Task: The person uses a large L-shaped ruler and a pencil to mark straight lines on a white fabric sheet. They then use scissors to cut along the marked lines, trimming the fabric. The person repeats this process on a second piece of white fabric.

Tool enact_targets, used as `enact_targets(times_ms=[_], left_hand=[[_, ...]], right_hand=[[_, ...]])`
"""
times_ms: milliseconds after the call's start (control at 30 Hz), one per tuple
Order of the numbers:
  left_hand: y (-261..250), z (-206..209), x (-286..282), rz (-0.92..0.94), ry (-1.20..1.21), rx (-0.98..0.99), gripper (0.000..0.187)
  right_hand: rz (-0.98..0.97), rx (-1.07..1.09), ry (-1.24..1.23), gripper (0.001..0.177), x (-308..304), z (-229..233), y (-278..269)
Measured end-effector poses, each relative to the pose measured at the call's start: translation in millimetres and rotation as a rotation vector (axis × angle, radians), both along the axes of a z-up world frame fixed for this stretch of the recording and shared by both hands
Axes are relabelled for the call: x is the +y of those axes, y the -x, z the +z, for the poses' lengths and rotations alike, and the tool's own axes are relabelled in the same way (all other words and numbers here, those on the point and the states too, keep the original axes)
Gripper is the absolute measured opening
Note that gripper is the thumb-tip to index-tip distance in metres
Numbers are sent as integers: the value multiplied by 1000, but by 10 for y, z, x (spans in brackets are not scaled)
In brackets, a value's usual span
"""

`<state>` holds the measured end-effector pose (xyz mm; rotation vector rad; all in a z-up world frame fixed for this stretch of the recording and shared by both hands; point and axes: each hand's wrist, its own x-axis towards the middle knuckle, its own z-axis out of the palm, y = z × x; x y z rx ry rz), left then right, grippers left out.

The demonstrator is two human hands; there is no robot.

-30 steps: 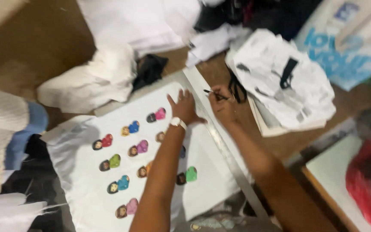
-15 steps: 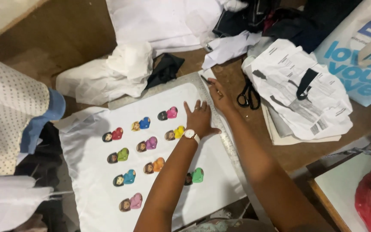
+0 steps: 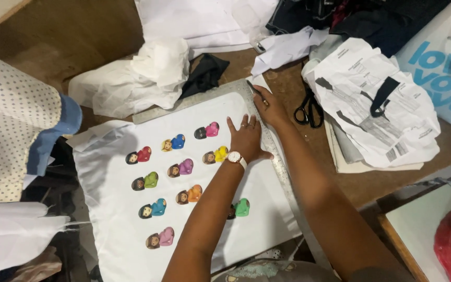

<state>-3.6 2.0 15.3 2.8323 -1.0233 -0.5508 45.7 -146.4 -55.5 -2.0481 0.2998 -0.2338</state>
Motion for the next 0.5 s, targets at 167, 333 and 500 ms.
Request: enact_targets(times_ms=[167, 333, 500], left_hand=[[-18, -60, -19, 12, 13, 1, 109], [-8, -89, -49, 16, 16, -29, 111], [6, -56, -73, 46, -12, -21, 109]], right_hand=[[81, -85, 237, 36, -150, -26, 188], [119, -105, 392, 34, -166, 68, 899], [189, -50, 479, 32, -115, 526, 1905]])
